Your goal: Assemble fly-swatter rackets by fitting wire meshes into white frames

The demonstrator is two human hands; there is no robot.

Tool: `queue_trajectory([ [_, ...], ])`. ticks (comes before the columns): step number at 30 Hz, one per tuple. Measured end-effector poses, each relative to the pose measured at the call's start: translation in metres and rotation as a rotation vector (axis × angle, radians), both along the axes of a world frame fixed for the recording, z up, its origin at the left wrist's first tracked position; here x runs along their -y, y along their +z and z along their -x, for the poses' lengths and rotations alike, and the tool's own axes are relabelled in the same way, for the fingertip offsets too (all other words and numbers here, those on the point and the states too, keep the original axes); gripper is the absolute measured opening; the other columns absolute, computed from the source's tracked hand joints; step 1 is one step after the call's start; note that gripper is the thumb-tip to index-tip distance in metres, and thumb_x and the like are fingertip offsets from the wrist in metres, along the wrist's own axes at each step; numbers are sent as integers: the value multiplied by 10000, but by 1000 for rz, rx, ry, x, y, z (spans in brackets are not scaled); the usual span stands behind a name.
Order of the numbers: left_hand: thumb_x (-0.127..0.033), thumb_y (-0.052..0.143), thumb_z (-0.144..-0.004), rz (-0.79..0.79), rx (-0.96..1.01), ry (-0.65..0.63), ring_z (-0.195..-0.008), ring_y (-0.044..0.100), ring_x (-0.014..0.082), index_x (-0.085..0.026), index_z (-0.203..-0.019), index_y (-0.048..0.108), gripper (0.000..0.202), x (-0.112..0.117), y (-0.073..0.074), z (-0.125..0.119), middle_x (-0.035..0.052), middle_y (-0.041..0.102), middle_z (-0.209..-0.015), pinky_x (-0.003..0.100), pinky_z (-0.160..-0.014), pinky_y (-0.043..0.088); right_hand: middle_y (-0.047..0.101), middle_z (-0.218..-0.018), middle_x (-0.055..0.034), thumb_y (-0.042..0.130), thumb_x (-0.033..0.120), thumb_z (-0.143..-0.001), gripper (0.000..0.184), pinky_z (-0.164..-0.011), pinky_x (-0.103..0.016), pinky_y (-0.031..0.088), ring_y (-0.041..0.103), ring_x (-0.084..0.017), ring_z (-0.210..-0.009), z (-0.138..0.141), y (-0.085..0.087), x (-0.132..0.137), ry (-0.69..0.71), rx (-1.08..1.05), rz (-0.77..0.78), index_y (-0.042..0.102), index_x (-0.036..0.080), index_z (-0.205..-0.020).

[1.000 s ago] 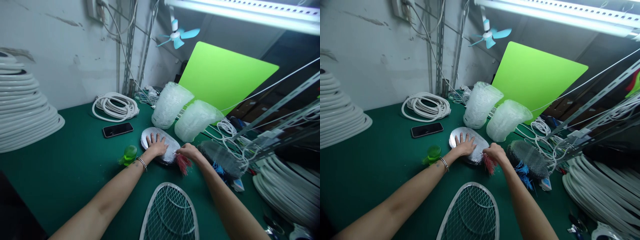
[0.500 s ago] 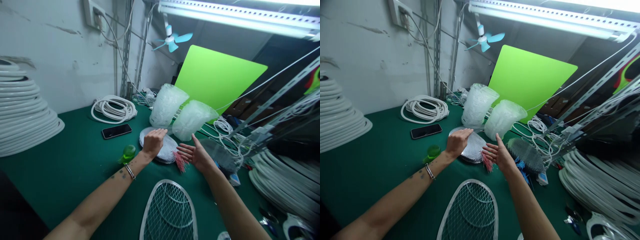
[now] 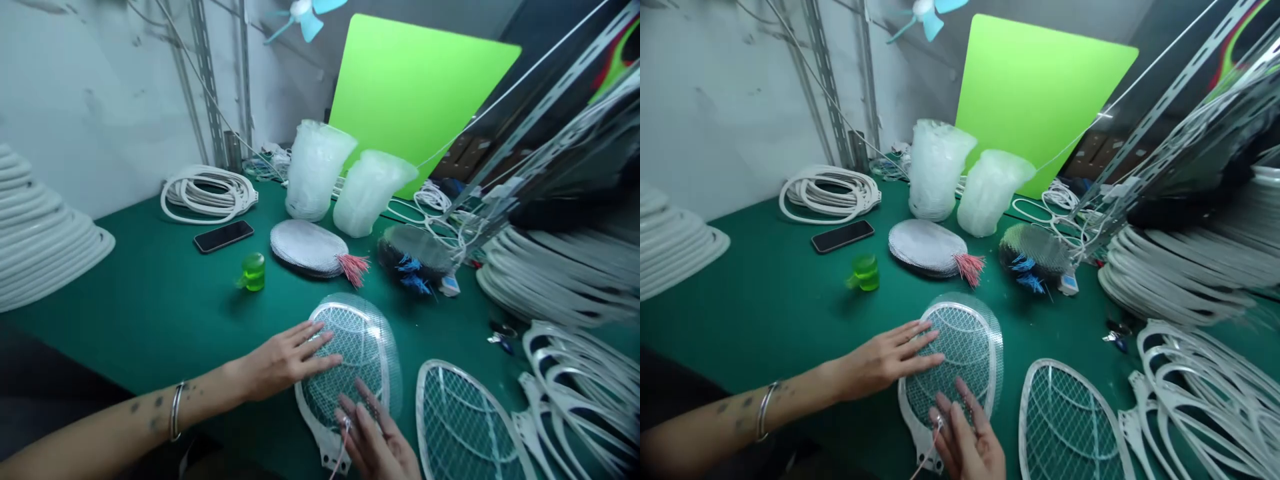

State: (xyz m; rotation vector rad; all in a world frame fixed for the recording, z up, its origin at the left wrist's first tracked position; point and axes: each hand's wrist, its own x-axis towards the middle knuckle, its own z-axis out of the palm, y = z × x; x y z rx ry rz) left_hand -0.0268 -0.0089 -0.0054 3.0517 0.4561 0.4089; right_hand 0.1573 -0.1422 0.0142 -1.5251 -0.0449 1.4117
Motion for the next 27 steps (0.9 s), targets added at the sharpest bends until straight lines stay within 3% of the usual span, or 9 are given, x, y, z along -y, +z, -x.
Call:
queue_trajectory([
  [5, -63, 398, -954, 34, -32, 6, -1409, 289, 308, -218, -1485, 309, 560, 13, -16, 4, 143, 379, -1498, 464, -1121, 375, 741, -1035, -117, 887, 531, -454, 999, -756, -296, 544, 688, -278, -987, 10, -18, 11, -53, -12, 13, 520, 183, -1316],
  [14, -5, 393, -882, 129, -3, 50, -1416, 302, 260, -177, -1478, 328, 624, 13, -28, 0, 95, 392, -1501, 430, -1150, 339, 761, -919, -75, 910, 472, -416, 850, -668, -264, 562, 713, -234, -841, 8, -28, 7, -103, 9, 12, 616, 166, -1152],
  [20, -17, 462, -788, 367, -16, 63, -1411, 321, 228, -215, -1479, 335, 730, 12, -10, 4, 51, 392, -1505, 416, -1161, 321, 753, -814, -53, 928, 438, -372, 606, -660, -297, 588, 713, -225, -721, 2, -40, 7, -132, 15, 16, 666, 168, -847],
  [25, -60, 391, -870, 605, 140, 201, -1308, 482, 137, -243, -1340, 533, 525, 3, 8, -15, 0, 531, -1404, 304, -1112, 391, 751, -796, -33, 932, 413, -373, 643, -630, -273, 595, 709, -199, -687, 2, -45, 6, -146, -14, 34, 662, 168, -903],
  [27, -190, 392, -946, 620, 132, 270, -1356, 423, 182, -239, -1326, 555, 416, -3, 8, -36, 20, 487, -1442, 368, -1140, 350, 753, -804, -31, 931, 405, -382, 699, -629, -273, 595, 707, -193, -679, 4, -44, 5, -154, -21, 32, 658, 162, -978],
])
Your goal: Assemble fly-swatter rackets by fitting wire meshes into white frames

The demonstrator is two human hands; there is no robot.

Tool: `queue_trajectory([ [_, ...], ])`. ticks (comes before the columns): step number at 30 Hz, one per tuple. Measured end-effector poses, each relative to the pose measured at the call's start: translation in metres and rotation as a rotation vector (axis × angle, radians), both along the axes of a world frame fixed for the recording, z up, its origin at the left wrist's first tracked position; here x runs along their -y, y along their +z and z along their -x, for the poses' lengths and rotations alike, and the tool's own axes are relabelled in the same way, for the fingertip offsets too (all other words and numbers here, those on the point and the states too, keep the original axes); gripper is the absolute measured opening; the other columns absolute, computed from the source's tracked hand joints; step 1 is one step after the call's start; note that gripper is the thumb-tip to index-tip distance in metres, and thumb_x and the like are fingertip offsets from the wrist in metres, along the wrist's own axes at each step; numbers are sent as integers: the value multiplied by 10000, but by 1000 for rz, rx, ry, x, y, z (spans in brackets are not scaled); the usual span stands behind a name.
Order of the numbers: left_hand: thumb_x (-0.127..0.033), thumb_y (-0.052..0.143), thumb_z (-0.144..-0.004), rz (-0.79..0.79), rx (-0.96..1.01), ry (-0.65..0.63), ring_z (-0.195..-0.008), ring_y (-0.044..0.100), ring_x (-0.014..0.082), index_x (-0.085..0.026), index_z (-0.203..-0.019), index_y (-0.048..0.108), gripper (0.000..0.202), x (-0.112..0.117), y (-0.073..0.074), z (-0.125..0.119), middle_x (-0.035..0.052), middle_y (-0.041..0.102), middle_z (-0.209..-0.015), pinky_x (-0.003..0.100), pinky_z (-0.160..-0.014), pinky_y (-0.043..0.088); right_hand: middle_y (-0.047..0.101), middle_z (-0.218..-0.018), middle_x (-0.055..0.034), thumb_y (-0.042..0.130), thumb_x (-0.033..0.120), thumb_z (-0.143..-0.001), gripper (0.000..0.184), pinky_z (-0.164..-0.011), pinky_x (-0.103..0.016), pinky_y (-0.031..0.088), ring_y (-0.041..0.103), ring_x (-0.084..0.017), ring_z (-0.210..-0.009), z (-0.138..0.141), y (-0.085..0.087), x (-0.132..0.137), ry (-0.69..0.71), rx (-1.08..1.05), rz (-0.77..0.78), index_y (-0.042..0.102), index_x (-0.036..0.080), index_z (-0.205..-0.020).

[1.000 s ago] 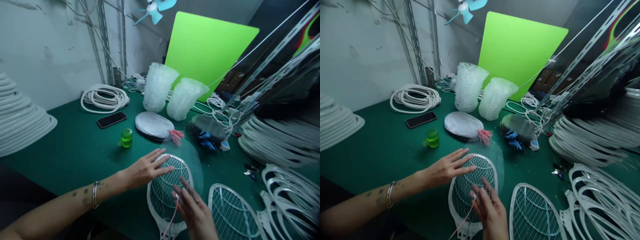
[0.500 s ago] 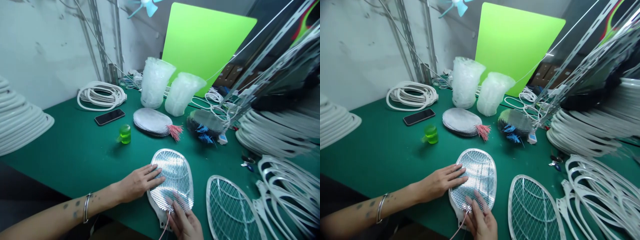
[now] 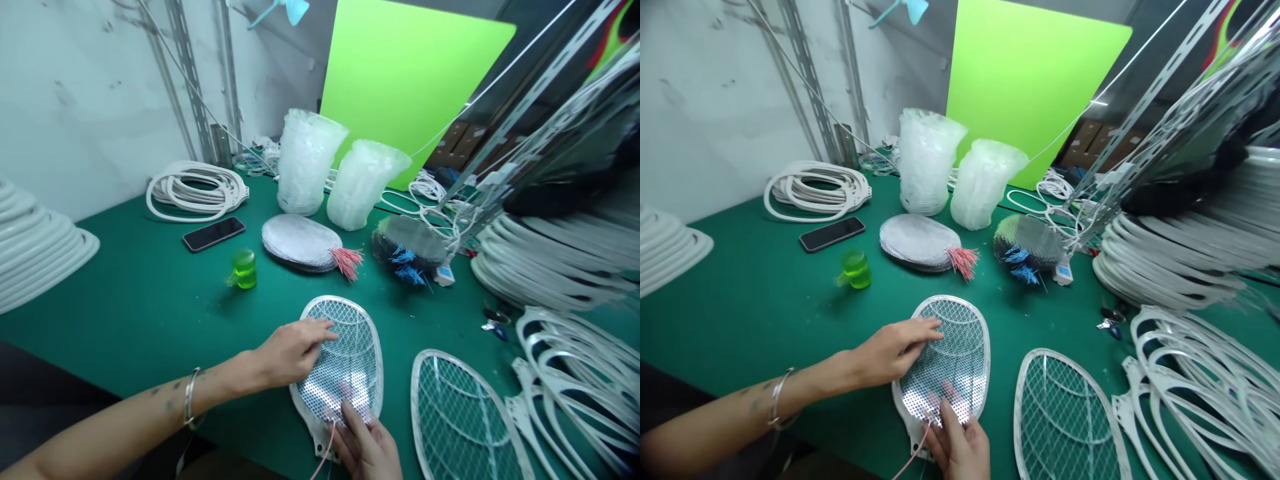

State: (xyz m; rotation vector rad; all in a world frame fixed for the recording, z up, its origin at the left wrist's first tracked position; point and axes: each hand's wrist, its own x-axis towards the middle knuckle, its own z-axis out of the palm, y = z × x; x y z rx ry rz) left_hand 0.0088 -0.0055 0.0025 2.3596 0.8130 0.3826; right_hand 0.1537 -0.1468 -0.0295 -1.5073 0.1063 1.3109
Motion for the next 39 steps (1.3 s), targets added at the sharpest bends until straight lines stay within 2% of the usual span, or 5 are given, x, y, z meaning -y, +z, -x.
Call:
queue_trajectory([
  [6, -615, 229, -965, -78, -189, 12, -1466, 13, 337, -294, -1504, 274, 629, -15, -25, -52, 30, 151, -1589, 604, -1164, 49, 762, -875, -75, 926, 406, -399, 796, -654, -275, 590, 715, -210, -733, 2, 7, -4, 3, -39, -5, 640, 126, -1087],
  [15, -613, 164, -971, -134, -283, 48, -1466, 3, 333, -279, -1513, 254, 643, -20, -34, -55, 90, 103, -1594, 532, -1174, 58, 753, -974, -109, 904, 440, -474, 933, -735, -280, 588, 701, -264, -946, 15, 17, -14, 50, -81, -21, 534, 95, -1257],
  [27, -541, 219, -993, -291, -319, 85, -1472, 29, 317, -281, -1528, 189, 596, -15, -43, -54, 96, 86, -1603, 533, -1177, 41, 742, -982, -105, 788, 501, -675, 506, -896, -342, 540, 694, -250, -977, -8, 38, 17, 283, -82, -24, 654, 135, -998],
  [33, -522, 276, -987, -350, -322, 113, -1468, 73, 336, -271, -1519, 231, 590, -10, -45, -55, 107, 128, -1597, 554, -1169, 51, 715, -1061, -149, 479, 635, -868, 558, -847, -462, 534, 684, -311, -953, -37, 46, 8, 856, 933, -119, 651, 167, -1117],
  [39, -368, 335, -968, -304, -400, 51, -1466, -14, 340, -169, -1540, 125, 640, -15, -39, -54, 142, 32, -1599, 553, -1168, 19, 89, -1576, -201, 373, 726, -851, 1000, -1185, -478, 147, 33, -292, -1458, -37, 1, -53, 1322, 1646, -455, 133, 12, -1508],
])
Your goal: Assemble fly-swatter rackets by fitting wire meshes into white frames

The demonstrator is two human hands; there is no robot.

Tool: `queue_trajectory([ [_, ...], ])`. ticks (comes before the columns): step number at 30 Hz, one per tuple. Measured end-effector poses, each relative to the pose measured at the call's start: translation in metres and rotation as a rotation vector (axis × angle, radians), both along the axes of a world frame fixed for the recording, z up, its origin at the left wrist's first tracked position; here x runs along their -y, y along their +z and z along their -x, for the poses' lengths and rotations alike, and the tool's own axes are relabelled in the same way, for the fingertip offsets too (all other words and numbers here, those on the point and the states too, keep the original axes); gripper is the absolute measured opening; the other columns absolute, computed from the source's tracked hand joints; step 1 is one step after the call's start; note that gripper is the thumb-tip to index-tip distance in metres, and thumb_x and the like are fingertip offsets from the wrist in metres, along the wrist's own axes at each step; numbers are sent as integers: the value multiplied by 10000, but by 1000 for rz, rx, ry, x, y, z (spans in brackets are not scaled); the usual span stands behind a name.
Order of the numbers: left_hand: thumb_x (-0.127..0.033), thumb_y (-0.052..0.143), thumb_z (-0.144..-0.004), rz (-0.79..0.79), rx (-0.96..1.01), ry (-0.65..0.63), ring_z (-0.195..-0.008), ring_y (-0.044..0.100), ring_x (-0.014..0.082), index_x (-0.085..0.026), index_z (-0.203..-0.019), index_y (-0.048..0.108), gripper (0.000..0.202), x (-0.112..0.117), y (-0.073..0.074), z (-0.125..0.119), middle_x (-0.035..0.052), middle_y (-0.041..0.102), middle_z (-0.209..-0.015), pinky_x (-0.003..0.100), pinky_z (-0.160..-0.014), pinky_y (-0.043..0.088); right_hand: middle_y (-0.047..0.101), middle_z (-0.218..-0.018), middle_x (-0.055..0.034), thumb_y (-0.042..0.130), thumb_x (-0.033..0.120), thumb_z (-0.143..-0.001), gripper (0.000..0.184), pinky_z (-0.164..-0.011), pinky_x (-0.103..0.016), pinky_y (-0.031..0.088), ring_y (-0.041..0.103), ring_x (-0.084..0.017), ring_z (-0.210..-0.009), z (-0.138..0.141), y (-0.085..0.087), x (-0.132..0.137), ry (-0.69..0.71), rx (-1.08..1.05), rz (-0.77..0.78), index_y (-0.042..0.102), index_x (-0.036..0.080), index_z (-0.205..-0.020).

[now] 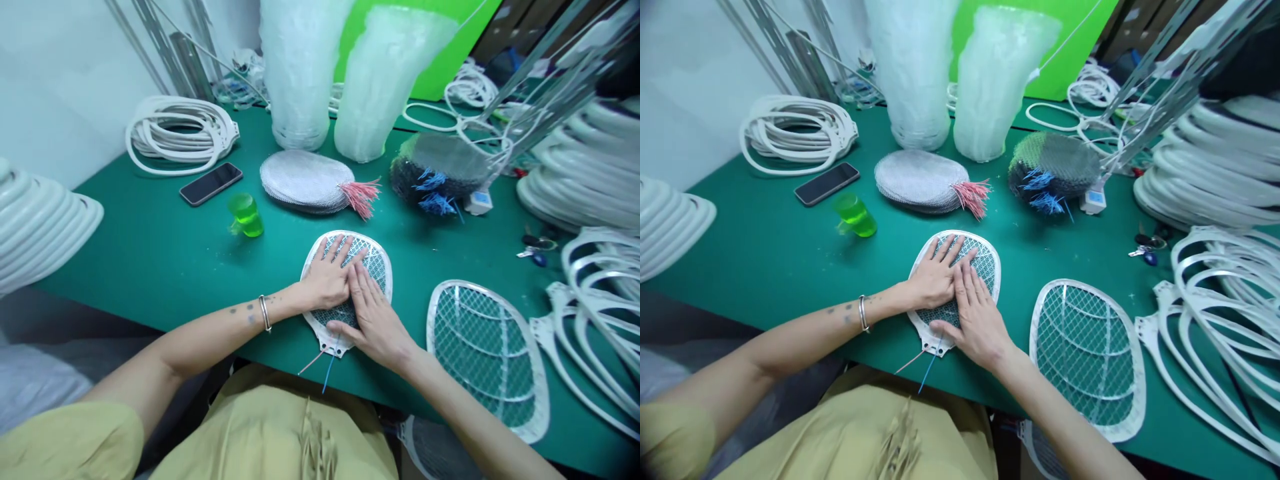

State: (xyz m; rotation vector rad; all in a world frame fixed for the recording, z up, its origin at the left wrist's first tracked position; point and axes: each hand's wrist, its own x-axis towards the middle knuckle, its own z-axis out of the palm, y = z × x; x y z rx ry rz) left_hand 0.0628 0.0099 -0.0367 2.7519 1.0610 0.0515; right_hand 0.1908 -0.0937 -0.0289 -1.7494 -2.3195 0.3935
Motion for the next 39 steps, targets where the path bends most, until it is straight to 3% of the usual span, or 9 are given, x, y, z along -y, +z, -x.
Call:
queue_trajectory([
  [4, -318, 267, -979, 141, -87, -114, -1468, -24, 304, -59, -1527, 103, 628, -13, 9, 10, 155, 28, -1595, 492, -1186, 55, 4, -1579, -179, 332, 757, -838, 1043, -1189, -467, 131, -24, -268, -1450, -4, -13, -6, 20, 108, 90, -69, 67, -1509],
  [8, -394, 219, -1002, 8, -16, -225, -1475, -12, 258, -87, -1522, 159, 607, -19, 4, 25, 130, 50, -1597, 438, -1196, 34, -26, -1573, -176, 317, 762, -835, 1060, -1188, -483, 117, -35, -270, -1446, -6, -13, -4, 24, 134, 110, -220, 96, -1460],
  [13, -407, 226, -1004, -80, 21, -223, -1477, 1, 257, -89, -1518, 177, 606, -15, -2, 29, 137, 85, -1595, 433, -1196, 37, -129, -1563, -160, 359, 793, -797, 1136, -1186, -484, 115, -99, -282, -1436, -8, 2, -11, 64, 70, 193, -253, 93, -1451],
  [16, -400, 230, -999, -73, 15, -249, -1475, 0, 267, -76, -1516, 172, 612, -14, -2, 28, 155, 74, -1593, 446, -1194, 33, -201, -1553, -136, 473, 819, -717, 1250, -1181, -514, 59, -143, -313, -1427, -10, 11, -20, 116, 71, 80, -248, 120, -1461],
  [21, -315, 296, -962, -26, 12, -226, -1476, 0, 261, -40, -1510, 159, 629, -20, -4, 25, 172, 71, -1591, 430, -1199, 29, -200, -1553, -134, 410, 850, -719, 1233, -1175, -517, 37, -113, -317, -1435, -14, 3, -30, 290, 74, 123, -275, 128, -1446],
  [24, -260, 288, -946, 77, 98, -223, -1479, 16, 234, 4, -1498, 137, 630, -22, 6, 33, 188, 70, -1589, 417, -1207, 79, -162, -1563, -137, 373, 852, -735, 1200, -1174, -518, 19, -102, -318, -1439, -16, -3, -31, 296, 102, 142, -253, 123, -1454],
  [27, -262, 362, -921, 123, 330, -213, -1479, 82, 231, -82, -1509, 166, 645, -9, 26, 60, 147, 139, -1592, 455, -1205, 145, -138, -1567, -116, 356, 841, -756, 1139, -1167, -534, 2, -96, -322, -1440, -16, -5, -30, 317, 123, 135, -217, 169, -1474],
  [31, -235, 518, -881, 108, 384, -550, -1414, 318, 252, -220, -1345, 501, 464, 31, 41, 103, 75, 464, -1456, 505, -1199, 202, -125, -1573, -84, 373, 818, -777, 1067, -1159, -549, 6, -81, -336, -1442, -17, -6, -31, 334, 121, 123, -155, 233, -1496],
  [39, -138, 505, -940, -131, 383, -840, -1240, 556, 199, -184, -965, 716, 218, 69, 12, 109, 52, 689, -1187, 355, -1147, 392, -107, -1577, -101, 371, 811, -785, 1048, -1159, -529, -19, -93, -325, -1444, -15, 0, -31, 324, 141, 182, -42, 196, -1526],
])
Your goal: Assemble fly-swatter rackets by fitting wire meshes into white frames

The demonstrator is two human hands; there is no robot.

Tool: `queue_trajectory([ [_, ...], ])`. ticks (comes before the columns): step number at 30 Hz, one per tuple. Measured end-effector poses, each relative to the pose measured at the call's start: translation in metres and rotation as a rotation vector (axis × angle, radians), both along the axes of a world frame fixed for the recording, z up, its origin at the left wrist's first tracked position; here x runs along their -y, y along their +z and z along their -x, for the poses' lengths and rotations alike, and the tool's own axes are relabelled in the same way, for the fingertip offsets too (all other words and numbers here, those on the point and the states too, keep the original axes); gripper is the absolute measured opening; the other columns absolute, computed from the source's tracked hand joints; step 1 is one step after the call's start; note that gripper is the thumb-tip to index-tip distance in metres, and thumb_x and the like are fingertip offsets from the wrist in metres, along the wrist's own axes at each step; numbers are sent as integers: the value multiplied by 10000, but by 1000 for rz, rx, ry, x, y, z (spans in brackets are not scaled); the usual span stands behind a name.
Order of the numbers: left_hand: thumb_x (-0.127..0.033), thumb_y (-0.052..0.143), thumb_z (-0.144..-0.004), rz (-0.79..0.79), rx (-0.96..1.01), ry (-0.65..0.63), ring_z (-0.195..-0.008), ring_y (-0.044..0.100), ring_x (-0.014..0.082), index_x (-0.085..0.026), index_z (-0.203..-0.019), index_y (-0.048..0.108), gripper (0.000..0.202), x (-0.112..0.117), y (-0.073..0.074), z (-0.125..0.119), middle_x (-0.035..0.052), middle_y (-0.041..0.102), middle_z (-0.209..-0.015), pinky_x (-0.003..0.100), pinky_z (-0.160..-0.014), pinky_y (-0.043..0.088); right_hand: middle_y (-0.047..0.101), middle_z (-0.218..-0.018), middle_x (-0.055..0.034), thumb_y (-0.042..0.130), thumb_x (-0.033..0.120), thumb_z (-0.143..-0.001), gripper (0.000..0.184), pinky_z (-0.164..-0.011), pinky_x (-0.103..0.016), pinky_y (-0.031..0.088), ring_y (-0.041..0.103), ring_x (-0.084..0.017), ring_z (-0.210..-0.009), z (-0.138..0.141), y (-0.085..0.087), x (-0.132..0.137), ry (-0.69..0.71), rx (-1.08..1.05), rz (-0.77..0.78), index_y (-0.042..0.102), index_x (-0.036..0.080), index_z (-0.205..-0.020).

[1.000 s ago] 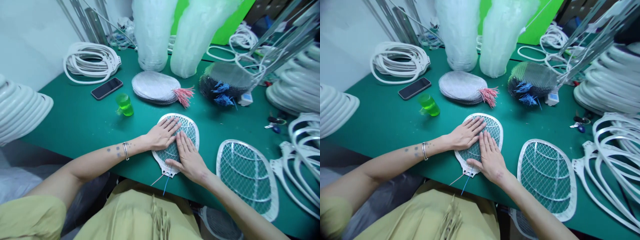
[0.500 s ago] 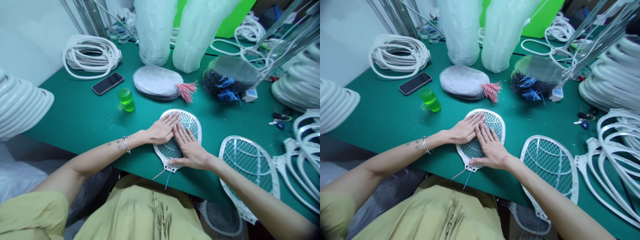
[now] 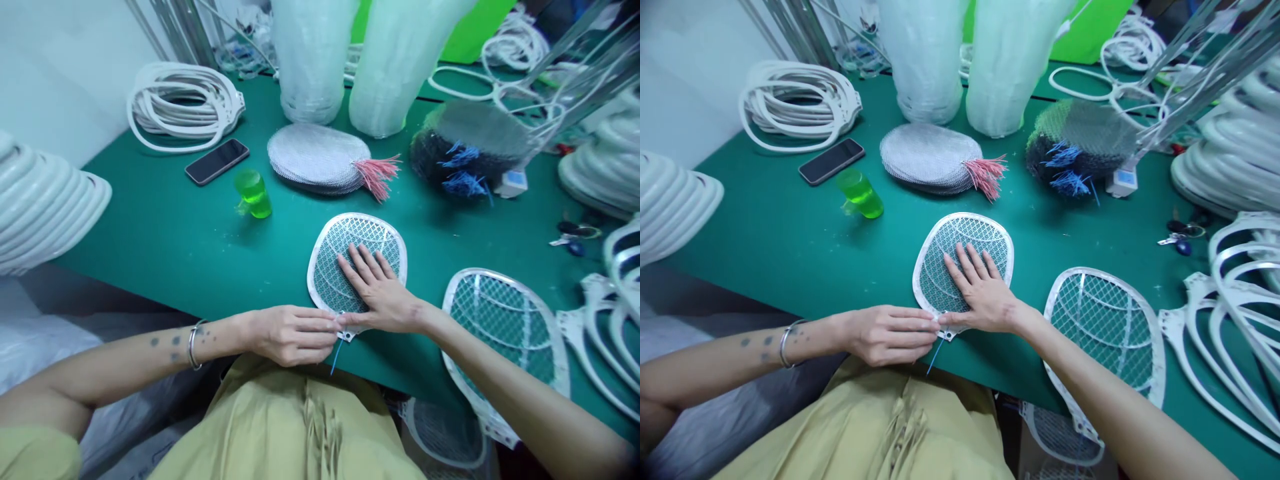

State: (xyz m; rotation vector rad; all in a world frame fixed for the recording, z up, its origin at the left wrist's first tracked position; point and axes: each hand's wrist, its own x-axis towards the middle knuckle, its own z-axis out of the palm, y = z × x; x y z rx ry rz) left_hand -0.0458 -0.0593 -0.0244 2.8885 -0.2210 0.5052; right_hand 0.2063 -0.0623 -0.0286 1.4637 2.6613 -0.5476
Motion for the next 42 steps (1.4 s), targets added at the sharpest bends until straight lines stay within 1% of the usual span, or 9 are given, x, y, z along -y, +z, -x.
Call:
queue_trajectory([
  [13, -121, 563, -899, 50, 234, 99, -971, 690, 199, -102, -874, 708, 148, 21, -3, -12, 96, 745, -935, 333, -1007, 521, -137, -1575, -116, 437, 854, -698, 1169, -1154, -533, -39, -83, -355, -1445, 2, 1, 2, -7, -17, -6, -19, 176, -1534],
  [18, -114, 519, -905, 168, 161, 237, -907, 682, 160, -133, -845, 660, 155, 28, -4, -11, 78, 722, -854, 291, -938, 540, -125, -1586, -82, 482, 848, -671, 1194, -1158, -531, -39, -39, -380, -1448, 3, -3, 5, -36, -40, -51, -26, 201, -1536],
  [23, -101, 502, -883, 103, 128, 285, -803, 652, 158, -150, -736, 610, 189, 35, 5, -20, 63, 666, -765, 297, -851, 546, -99, -1595, -83, 477, 863, -650, 1208, -1160, -531, -45, -25, -383, -1451, 4, -5, 5, -47, -34, -79, 5, 195, -1540],
  [28, -104, 450, -820, 116, 61, 453, -585, 549, 157, -171, -651, 535, 200, 50, 4, -36, 29, 550, -625, 287, -582, 502, -65, -1597, -101, 445, 892, -632, 1219, -1159, -532, -44, -8, -381, -1453, 6, -3, 5, -58, -19, -70, 74, 165, -1538],
  [31, -85, 408, -857, 85, 44, 437, -653, 591, 161, -170, -675, 540, 241, 55, 3, -32, 44, 595, -680, 296, -675, 526, -59, -1597, -96, 455, 885, -633, 1216, -1160, -532, -42, 1, -381, -1453, 6, -2, 5, -56, -20, -78, 81, 164, -1538],
  [34, -116, 463, -890, 142, -30, 313, -724, 639, 158, -164, -720, 588, 217, 41, 15, -20, 46, 664, -747, 280, -751, 537, -58, -1599, -101, 475, 864, -638, 1212, -1159, -537, -29, -14, -369, -1456, 6, -3, 5, -50, -6, -96, 64, 165, -1538],
  [38, -306, 541, -932, 594, -255, 213, -745, 680, 112, -224, -963, 667, 153, -3, 41, -13, -29, 733, -872, 183, -667, 525, -30, -1598, -130, 524, 835, -626, 1226, -1154, -554, -6, -12, -371, -1455, 6, -4, 6, -34, 8, -104, 62, 158, -1538],
  [40, -358, 475, -975, 651, -218, 388, -992, 671, 125, -240, -1172, 623, 273, -27, 45, -20, -9, 707, -1131, 192, -827, 513, -10, -1594, -153, 541, 814, -631, 1219, -1155, -555, 14, -13, -365, -1455, 6, -3, 5, -27, 9, -99, 80, 139, -1535],
  [42, -377, 406, -999, 493, -168, 628, -1293, 494, 202, -190, -1351, 505, 411, -45, 37, -33, 75, 516, -1417, 311, -1052, 407, -2, -1587, -174, 546, 795, -650, 1201, -1157, -555, 17, -26, -355, -1455, 6, 1, 4, -25, 3, -80, 103, 109, -1530],
])
